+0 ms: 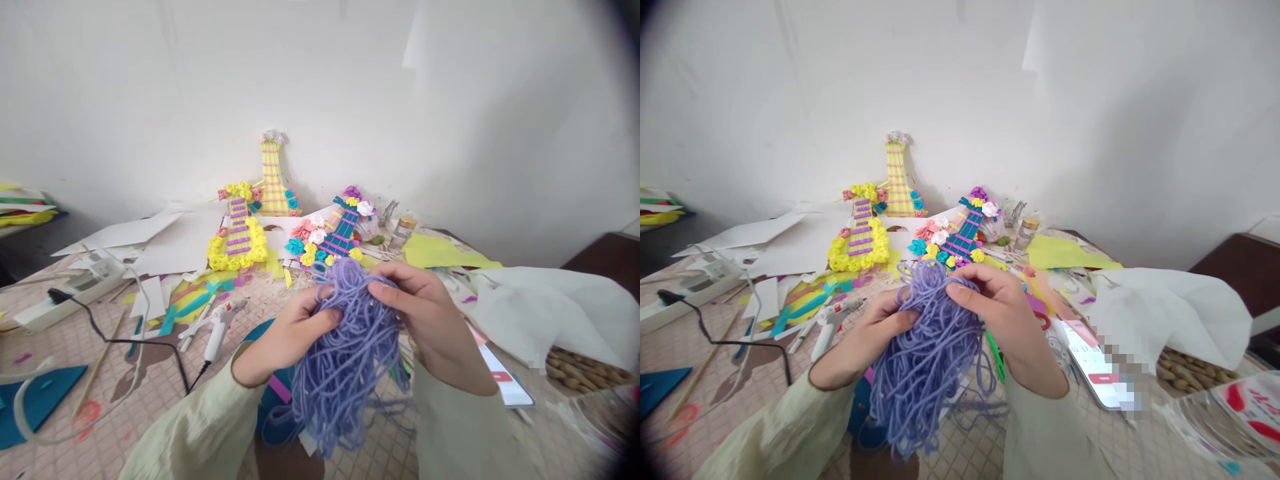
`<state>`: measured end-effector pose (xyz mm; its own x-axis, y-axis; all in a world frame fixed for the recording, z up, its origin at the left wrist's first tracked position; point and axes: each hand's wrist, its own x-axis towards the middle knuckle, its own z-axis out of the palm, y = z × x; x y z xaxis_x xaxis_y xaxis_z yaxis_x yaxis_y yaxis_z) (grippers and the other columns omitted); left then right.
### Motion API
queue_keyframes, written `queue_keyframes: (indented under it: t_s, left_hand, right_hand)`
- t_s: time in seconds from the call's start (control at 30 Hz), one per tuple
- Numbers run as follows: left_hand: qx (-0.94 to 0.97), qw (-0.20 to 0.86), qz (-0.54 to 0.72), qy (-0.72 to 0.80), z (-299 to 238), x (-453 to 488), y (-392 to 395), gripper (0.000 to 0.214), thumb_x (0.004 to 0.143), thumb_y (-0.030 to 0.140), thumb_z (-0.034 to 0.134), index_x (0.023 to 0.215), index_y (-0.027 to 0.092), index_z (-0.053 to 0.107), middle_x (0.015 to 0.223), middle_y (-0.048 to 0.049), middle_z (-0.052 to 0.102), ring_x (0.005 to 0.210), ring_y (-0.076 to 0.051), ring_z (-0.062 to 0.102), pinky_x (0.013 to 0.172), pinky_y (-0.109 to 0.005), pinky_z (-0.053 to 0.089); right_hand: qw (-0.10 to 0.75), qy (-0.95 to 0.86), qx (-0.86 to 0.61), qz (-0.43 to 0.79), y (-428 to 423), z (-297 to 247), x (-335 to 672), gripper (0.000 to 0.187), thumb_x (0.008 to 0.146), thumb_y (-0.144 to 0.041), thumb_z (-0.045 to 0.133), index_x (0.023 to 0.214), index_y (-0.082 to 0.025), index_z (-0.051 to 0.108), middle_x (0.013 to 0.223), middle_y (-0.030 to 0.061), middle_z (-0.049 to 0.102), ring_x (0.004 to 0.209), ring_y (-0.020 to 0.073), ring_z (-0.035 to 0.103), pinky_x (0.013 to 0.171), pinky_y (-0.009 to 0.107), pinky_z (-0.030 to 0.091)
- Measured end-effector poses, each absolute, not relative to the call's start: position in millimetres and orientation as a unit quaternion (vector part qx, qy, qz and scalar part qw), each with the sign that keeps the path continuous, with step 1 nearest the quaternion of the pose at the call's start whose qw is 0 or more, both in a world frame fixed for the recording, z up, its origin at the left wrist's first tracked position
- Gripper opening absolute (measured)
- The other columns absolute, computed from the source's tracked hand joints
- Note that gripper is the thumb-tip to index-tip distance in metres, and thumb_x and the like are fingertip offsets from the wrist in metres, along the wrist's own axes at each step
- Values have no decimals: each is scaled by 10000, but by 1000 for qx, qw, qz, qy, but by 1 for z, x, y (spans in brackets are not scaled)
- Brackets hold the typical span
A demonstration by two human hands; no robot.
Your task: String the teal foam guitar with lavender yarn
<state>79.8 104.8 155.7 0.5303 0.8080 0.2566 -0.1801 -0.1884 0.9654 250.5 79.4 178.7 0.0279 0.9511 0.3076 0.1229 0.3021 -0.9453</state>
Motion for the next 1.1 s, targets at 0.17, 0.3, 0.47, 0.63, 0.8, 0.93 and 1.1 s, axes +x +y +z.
queue_keyframes:
  t_s: [0.17,0.3,0.47,0.63,0.8,0.93,1.1]
  left_hand:
    - [621,586,449,264,160,78,105,36,662,204,587,689,181,582,656,24,545,624,-118,479,620,-220,395]
    - [638,546,465,280,161,77,107,47,666,179,602,712,176,595,697,25,568,671,-119,496,668,-218,397]
    - [652,531,464,278,158,75,110,45,671,160,580,695,169,617,674,23,578,665,-120,495,667,-217,392]
    - [633,591,431,254,158,79,109,95,631,100,553,637,166,622,634,31,576,638,-102,486,645,-199,384]
    - [538,690,413,253,159,82,108,113,524,97,566,595,158,629,596,30,586,559,-92,498,550,-186,387]
    - [461,726,442,255,158,78,116,109,478,130,581,579,138,621,543,17,587,484,-93,506,488,-188,389]
    - [427,739,436,285,158,75,120,183,514,193,665,684,133,634,570,4,608,485,-110,537,516,-220,434]
  right_hand:
    - [588,-617,-443,279,85,175,249,120,722,-279,621,789,-180,610,733,14,593,660,133,555,601,271,460]
    - [593,-703,-390,31,76,179,245,150,742,-198,600,886,-234,622,916,40,584,889,182,548,790,354,447]
    - [477,-769,-425,37,71,181,242,202,734,-178,588,927,-230,622,927,30,637,868,180,586,769,333,471]
    - [489,-725,-471,117,76,177,242,184,676,-66,518,751,-202,617,741,-13,642,646,126,592,590,248,470]
    - [578,-642,-501,-55,86,169,237,235,653,-47,467,737,-205,619,765,7,636,702,149,576,651,289,468]
    - [628,-598,-495,59,99,163,239,137,698,-156,529,803,-201,604,796,21,622,694,148,571,610,279,466]
    - [575,-562,-375,462,103,169,242,187,737,-318,500,606,-194,448,482,-33,420,453,102,445,451,240,413]
